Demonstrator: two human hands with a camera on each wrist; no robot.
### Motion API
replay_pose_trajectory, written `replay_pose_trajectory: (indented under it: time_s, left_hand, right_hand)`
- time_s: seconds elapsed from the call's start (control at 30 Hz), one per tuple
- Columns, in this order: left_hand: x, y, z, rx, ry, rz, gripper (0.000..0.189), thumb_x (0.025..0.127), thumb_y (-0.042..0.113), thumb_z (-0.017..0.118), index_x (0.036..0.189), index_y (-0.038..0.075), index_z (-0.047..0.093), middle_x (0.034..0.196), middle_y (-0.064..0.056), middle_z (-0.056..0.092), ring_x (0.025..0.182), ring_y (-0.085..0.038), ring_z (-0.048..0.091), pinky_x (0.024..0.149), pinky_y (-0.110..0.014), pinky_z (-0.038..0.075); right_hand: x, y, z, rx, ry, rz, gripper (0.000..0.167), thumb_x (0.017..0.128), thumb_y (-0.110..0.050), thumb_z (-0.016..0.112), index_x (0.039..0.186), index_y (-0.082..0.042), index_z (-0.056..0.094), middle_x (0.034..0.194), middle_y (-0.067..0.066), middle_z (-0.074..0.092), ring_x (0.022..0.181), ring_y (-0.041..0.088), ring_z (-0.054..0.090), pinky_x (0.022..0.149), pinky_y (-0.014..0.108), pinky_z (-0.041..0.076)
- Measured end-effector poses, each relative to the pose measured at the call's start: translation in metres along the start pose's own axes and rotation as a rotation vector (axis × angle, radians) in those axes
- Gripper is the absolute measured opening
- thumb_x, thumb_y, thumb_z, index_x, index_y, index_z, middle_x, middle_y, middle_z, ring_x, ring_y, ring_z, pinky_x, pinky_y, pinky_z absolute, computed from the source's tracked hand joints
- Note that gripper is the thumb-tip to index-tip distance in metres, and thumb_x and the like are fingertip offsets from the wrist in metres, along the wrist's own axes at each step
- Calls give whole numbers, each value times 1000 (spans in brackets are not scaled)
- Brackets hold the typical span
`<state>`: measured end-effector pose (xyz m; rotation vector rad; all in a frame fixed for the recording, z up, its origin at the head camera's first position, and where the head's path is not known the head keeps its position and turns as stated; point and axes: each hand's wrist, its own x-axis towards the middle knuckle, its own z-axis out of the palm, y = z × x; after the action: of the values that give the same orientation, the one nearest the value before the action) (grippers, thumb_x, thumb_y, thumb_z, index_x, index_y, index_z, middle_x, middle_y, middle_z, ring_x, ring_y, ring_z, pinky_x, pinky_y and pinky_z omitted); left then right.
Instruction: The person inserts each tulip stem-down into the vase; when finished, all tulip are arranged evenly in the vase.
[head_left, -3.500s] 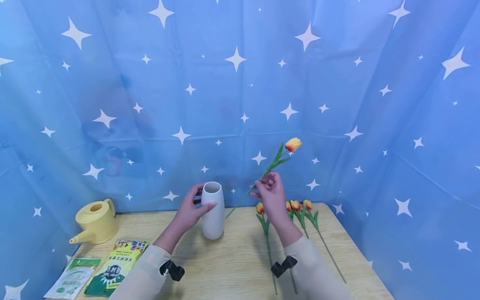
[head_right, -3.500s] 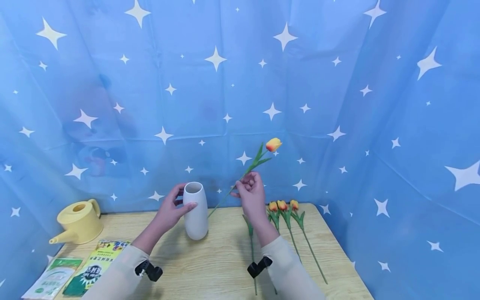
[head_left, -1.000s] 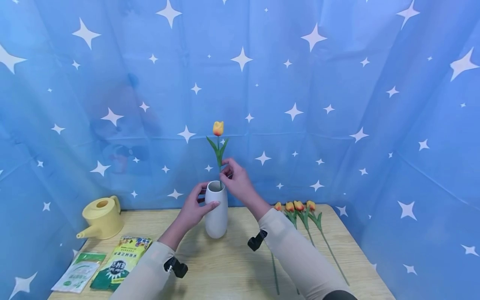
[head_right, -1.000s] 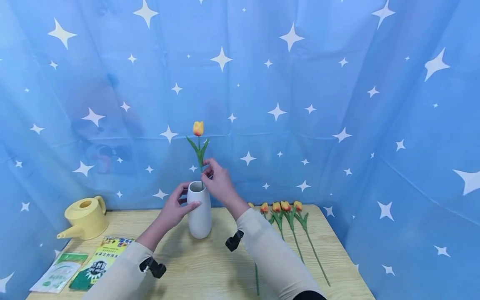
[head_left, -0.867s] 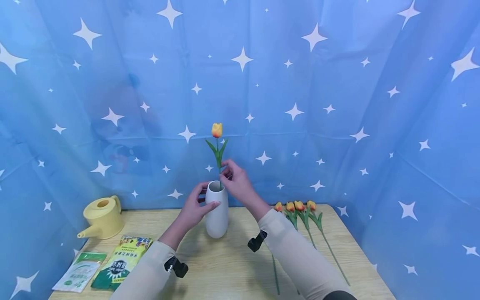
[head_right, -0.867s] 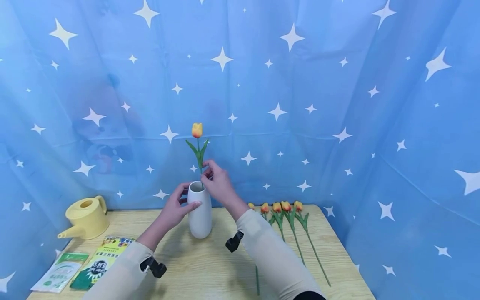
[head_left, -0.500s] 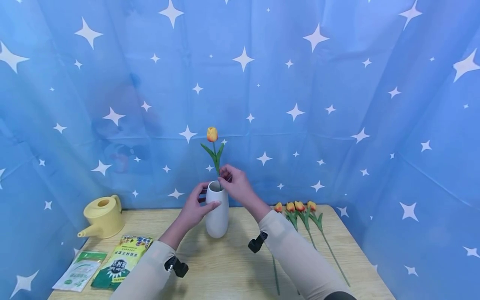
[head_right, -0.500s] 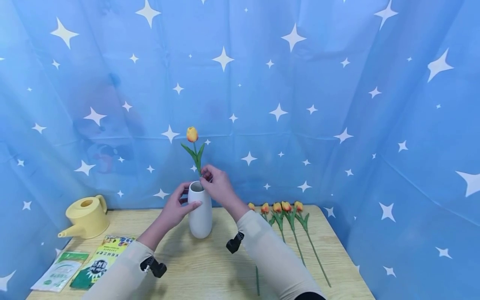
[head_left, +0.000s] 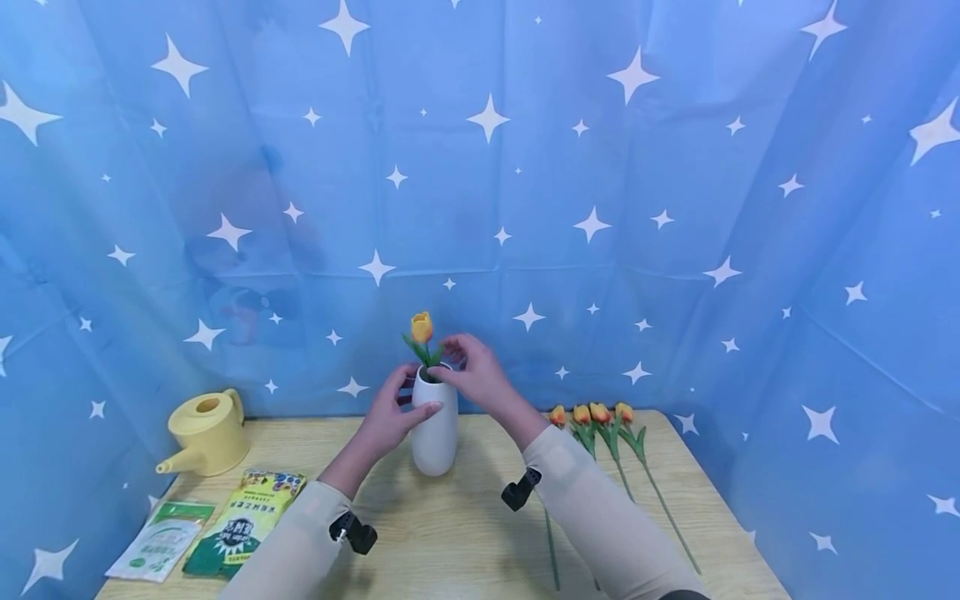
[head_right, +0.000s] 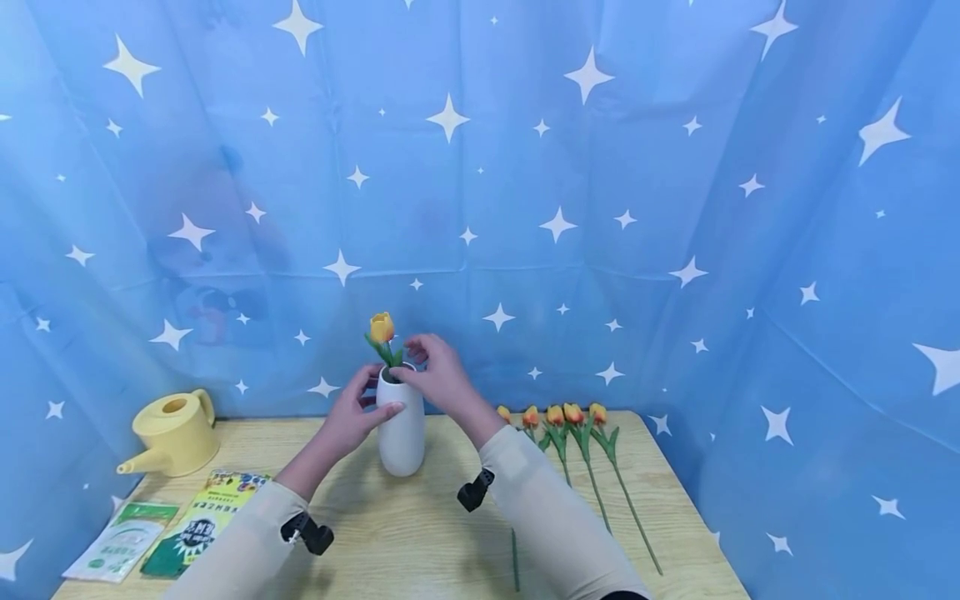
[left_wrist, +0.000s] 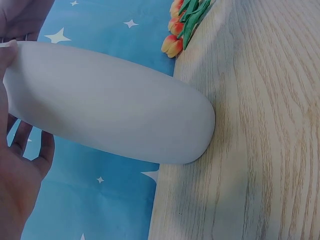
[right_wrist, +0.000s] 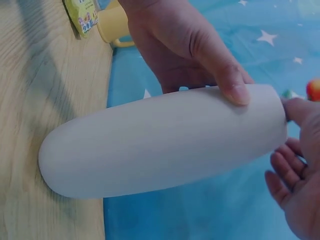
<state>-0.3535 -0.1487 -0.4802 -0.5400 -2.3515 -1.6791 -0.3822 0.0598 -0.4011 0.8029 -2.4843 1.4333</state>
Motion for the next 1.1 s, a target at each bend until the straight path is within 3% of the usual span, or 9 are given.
replay_pose_trajectory:
  time_s: [0.33, 0.47, 0.7, 0.87, 1.1]
  left_hand:
    - [-1, 0, 2, -6, 11, -19, 69, 100, 41, 86, 155, 19, 51, 150, -13, 57, 140, -41, 56, 117, -67, 47]
    - [-2, -1, 2, -11, 6, -19, 71, 99, 40, 86, 156, 17, 50, 151, -14, 57, 141, -43, 55, 117, -70, 46]
    - [-2, -2, 1, -4, 12, -46, 70, 97, 47, 87, 152, 19, 52, 151, -12, 57, 142, -44, 55, 117, -69, 47]
    - [-3, -1, 1, 3, 17, -68, 72, 95, 51, 87, 150, 20, 52, 151, -12, 58, 142, -44, 55, 116, -68, 48]
    - [-3, 0, 2, 6, 16, -74, 71, 96, 48, 87, 151, 19, 52, 152, -12, 58, 143, -44, 55, 116, -68, 48]
  right_hand:
    - [-14, 11, -7, 68, -9, 16, 52, 100, -34, 86, 141, -9, 67, 133, 14, 69, 116, 34, 66, 96, 48, 60]
    - [-23, 14, -12, 88, 10, 36, 48, 100, -31, 87, 139, -12, 68, 133, 16, 68, 119, 39, 65, 99, 51, 58]
    - [-42, 23, -22, 110, 61, 73, 39, 100, -29, 86, 132, -14, 69, 125, 4, 69, 119, 40, 65, 100, 50, 57]
    - [-58, 30, -28, 138, 80, 99, 37, 101, -29, 86, 130, -13, 70, 122, 4, 69, 122, 44, 63, 103, 51, 55]
    - [-87, 40, -37, 139, 112, 160, 37, 99, -27, 87, 129, -13, 71, 122, 4, 70, 116, 30, 64, 101, 46, 55]
